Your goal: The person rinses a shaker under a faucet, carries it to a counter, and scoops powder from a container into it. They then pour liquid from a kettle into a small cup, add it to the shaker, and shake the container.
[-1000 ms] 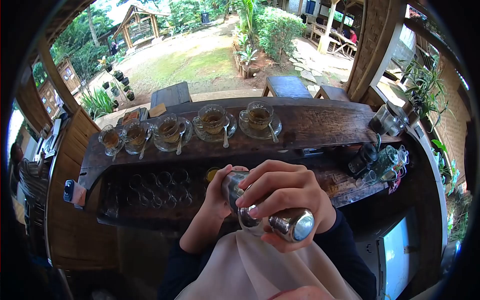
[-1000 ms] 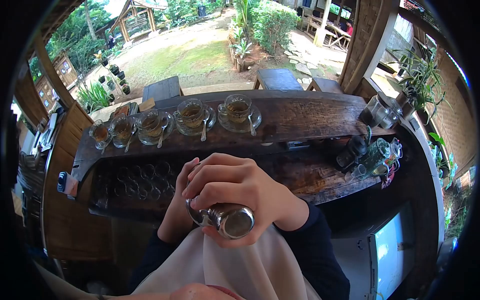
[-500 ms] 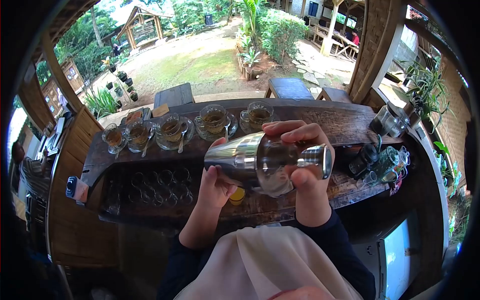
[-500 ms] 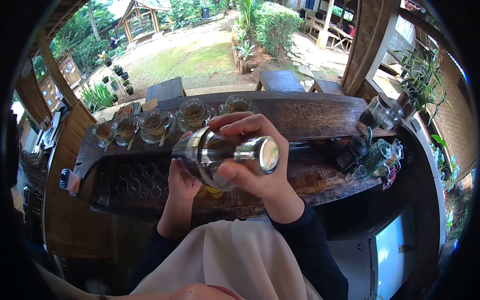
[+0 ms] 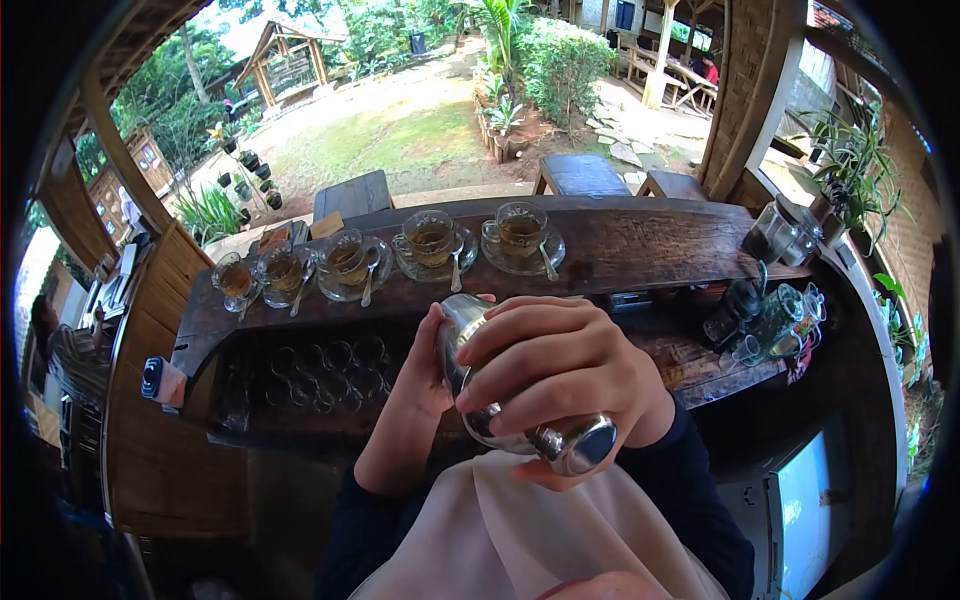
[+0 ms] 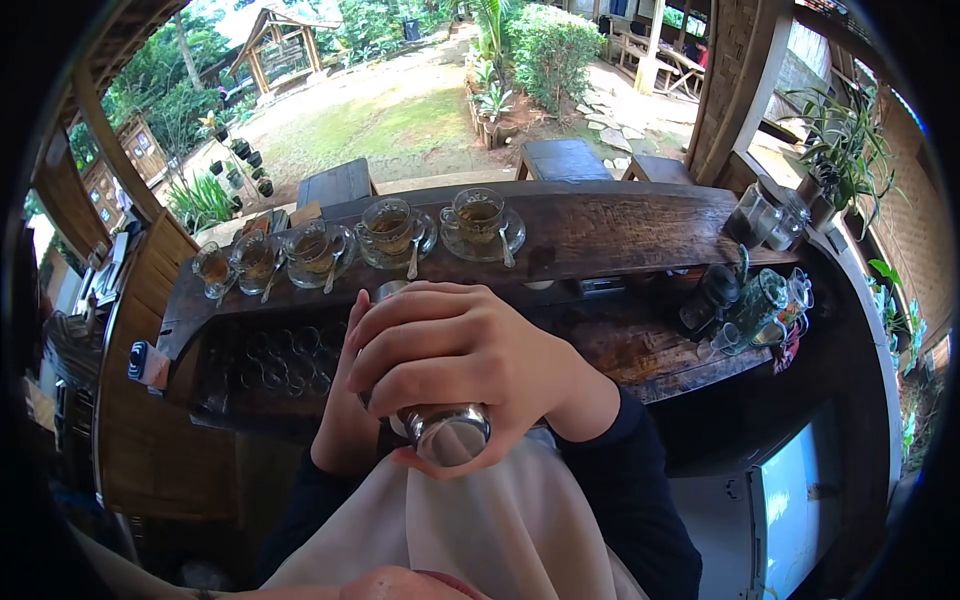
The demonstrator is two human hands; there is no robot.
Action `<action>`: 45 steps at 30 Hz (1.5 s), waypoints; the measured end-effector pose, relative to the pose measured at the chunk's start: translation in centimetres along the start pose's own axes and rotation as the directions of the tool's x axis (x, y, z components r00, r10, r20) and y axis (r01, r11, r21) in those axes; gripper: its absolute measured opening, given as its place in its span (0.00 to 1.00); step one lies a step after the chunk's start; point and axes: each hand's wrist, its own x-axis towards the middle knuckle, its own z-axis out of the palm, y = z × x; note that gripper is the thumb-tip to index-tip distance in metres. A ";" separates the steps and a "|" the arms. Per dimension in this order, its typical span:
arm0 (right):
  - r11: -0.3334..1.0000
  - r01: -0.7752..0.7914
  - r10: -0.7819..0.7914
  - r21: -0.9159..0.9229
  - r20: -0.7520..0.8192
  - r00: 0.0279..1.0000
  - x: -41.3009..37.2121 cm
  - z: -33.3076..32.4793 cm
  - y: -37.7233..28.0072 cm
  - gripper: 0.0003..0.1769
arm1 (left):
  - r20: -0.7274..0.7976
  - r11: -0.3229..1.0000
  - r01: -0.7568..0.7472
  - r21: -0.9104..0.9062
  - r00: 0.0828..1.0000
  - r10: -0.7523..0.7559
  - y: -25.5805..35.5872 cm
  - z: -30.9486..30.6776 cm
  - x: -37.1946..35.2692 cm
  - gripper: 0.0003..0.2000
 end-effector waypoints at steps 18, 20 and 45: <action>0.944 0.063 -0.105 -0.325 -0.116 0.988 2.4 4.8 1.9 0.12 | 0.357 0.938 0.215 -0.272 0.928 -0.110 6.1 -0.1 1.9 0.28; 0.882 0.252 -0.277 -0.397 -0.005 0.961 2.4 6.3 -0.7 0.12 | 0.417 0.992 0.070 -0.108 0.909 -0.019 6.5 0.9 -0.9 0.37; 0.907 0.191 -0.236 -0.375 -0.075 0.969 5.0 7.7 -1.0 0.13 | 0.351 0.954 -0.231 -0.191 0.892 0.286 7.6 3.7 -2.9 0.32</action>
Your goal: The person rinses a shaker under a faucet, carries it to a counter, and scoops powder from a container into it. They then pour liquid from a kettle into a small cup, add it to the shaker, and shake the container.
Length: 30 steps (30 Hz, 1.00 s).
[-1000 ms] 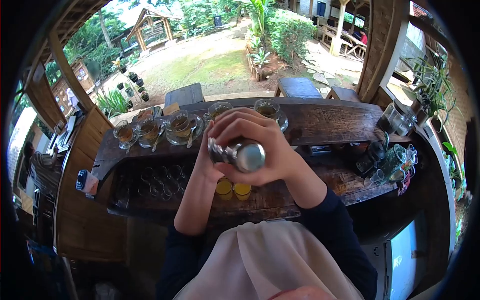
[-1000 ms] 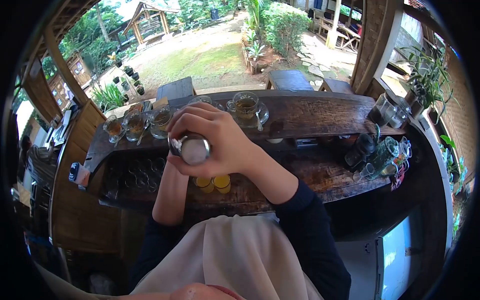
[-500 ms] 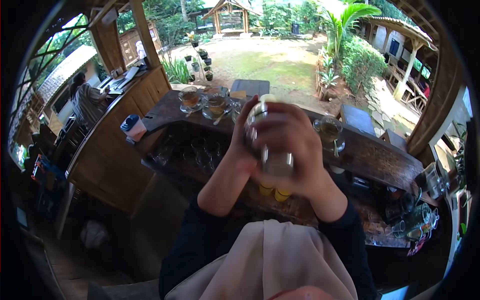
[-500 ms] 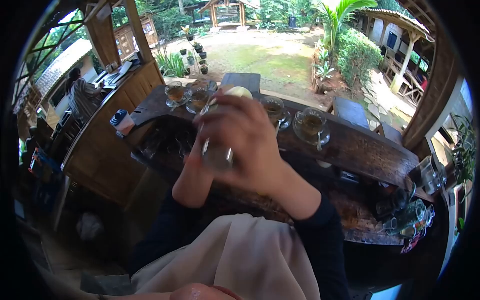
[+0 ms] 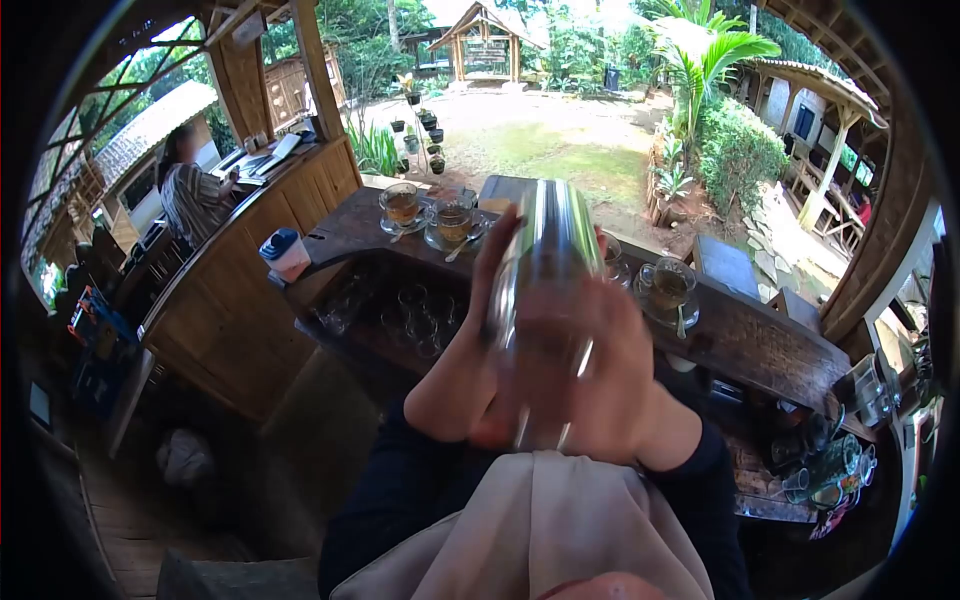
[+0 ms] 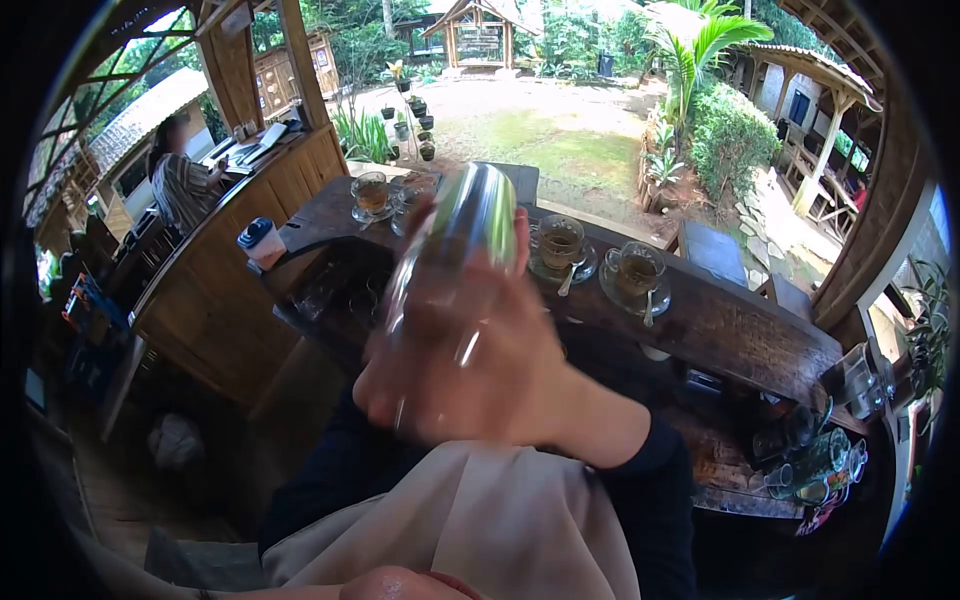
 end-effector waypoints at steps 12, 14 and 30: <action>0.996 -0.090 0.091 0.027 -0.064 0.994 -1.0 -0.1 2.6 0.15 | -0.321 0.993 0.006 0.117 0.947 0.032 0.6 -3.5 1.1 0.28; 0.989 0.112 -0.109 -0.099 0.035 0.993 -1.1 -0.7 1.1 0.13 | 0.087 0.999 0.009 0.053 0.996 -0.013 0.0 -0.2 0.2 0.40; 0.979 0.196 -0.197 0.049 0.021 0.980 -2.1 -4.5 -0.6 0.09 | 0.653 0.997 -0.055 0.055 0.757 0.006 -3.9 1.0 1.7 0.38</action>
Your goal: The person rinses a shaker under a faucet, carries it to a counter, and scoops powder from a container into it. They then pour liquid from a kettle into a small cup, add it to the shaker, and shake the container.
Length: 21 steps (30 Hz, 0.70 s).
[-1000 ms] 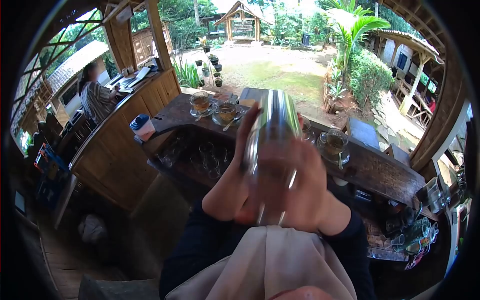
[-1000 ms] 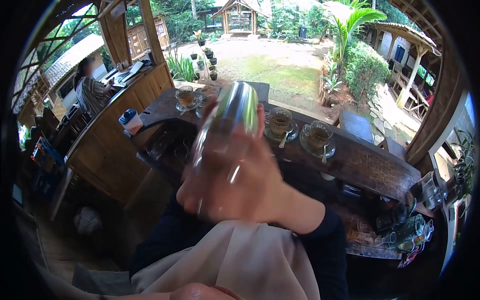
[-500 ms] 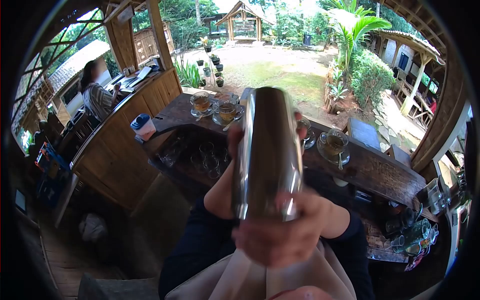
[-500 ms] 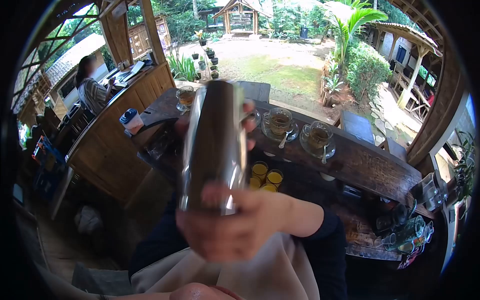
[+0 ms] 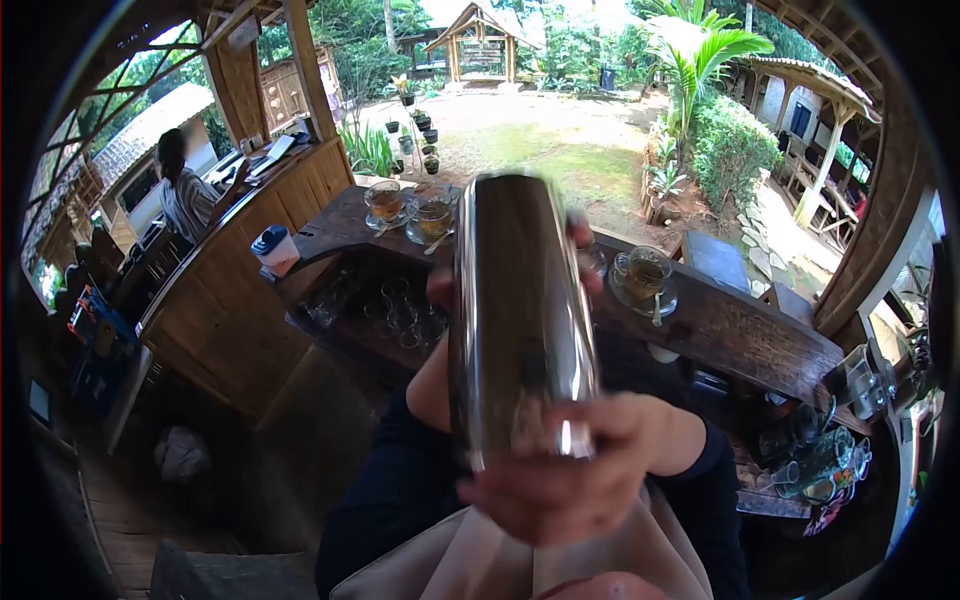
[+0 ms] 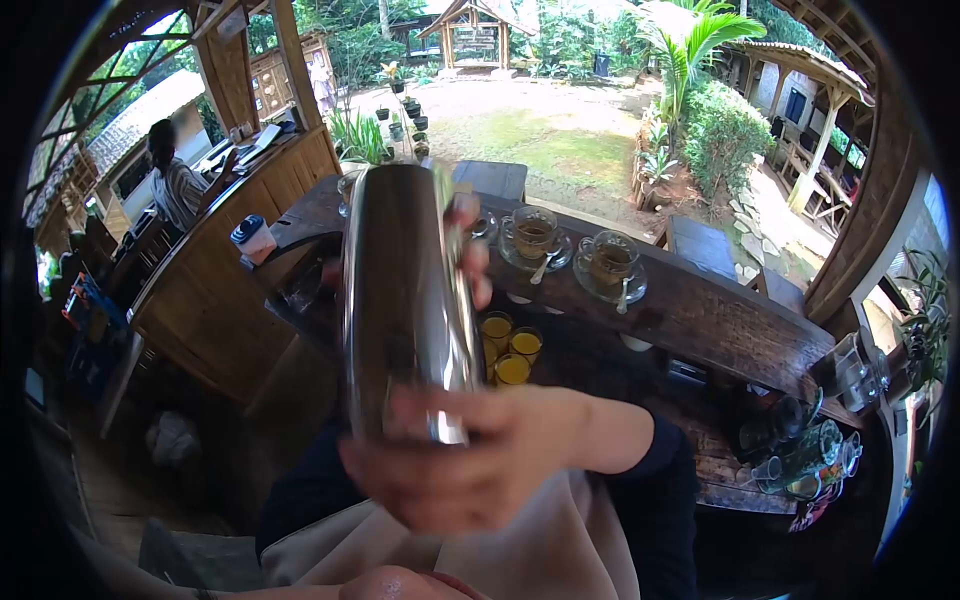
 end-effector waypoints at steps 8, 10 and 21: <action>0.540 -0.723 0.839 0.431 -0.205 0.504 -4.5 -4.1 6.2 0.22 | -0.872 0.996 0.050 0.072 0.488 0.039 -6.5 -6.5 2.8 0.22; 0.909 -0.418 0.407 -0.003 -0.217 0.887 -5.1 -7.7 4.8 0.25 | -0.637 0.986 0.072 -0.148 0.756 -0.151 -7.6 -6.2 3.0 0.22; 0.400 -0.827 0.883 0.395 -0.407 0.233 -10.2 -19.9 3.1 0.26 | -0.676 0.910 0.340 -0.237 0.615 -0.405 -21.8 -9.1 10.8 0.24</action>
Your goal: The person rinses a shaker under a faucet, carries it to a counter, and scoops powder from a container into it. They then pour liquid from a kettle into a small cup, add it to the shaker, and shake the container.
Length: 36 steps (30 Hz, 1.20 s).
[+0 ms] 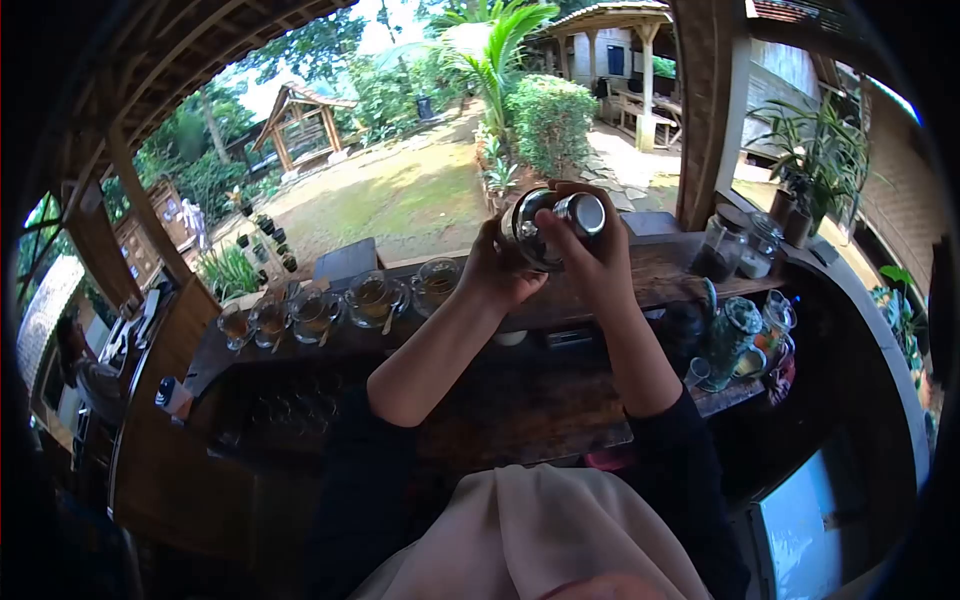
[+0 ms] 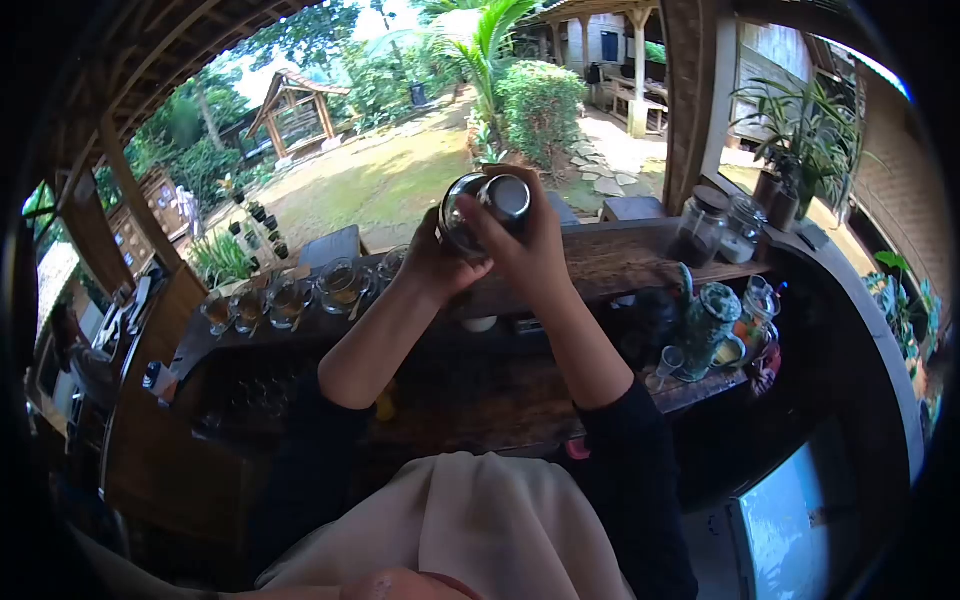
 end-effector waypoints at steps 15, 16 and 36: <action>0.851 0.420 -0.494 -0.315 -0.210 0.843 -2.4 -11.6 -8.0 0.25 | 0.171 0.973 0.095 0.212 0.976 -0.133 -11.0 9.9 7.9 0.25; 0.735 0.566 -0.647 -0.374 -0.136 0.750 -2.9 -12.2 -8.4 0.24 | 0.178 0.971 0.104 0.213 0.974 -0.143 -11.5 10.2 7.8 0.25; -0.358 0.896 -0.888 -0.263 0.393 -0.240 -8.6 -20.1 -11.9 0.08 | 0.971 0.994 0.017 0.112 0.212 -0.113 -20.5 15.1 7.9 0.42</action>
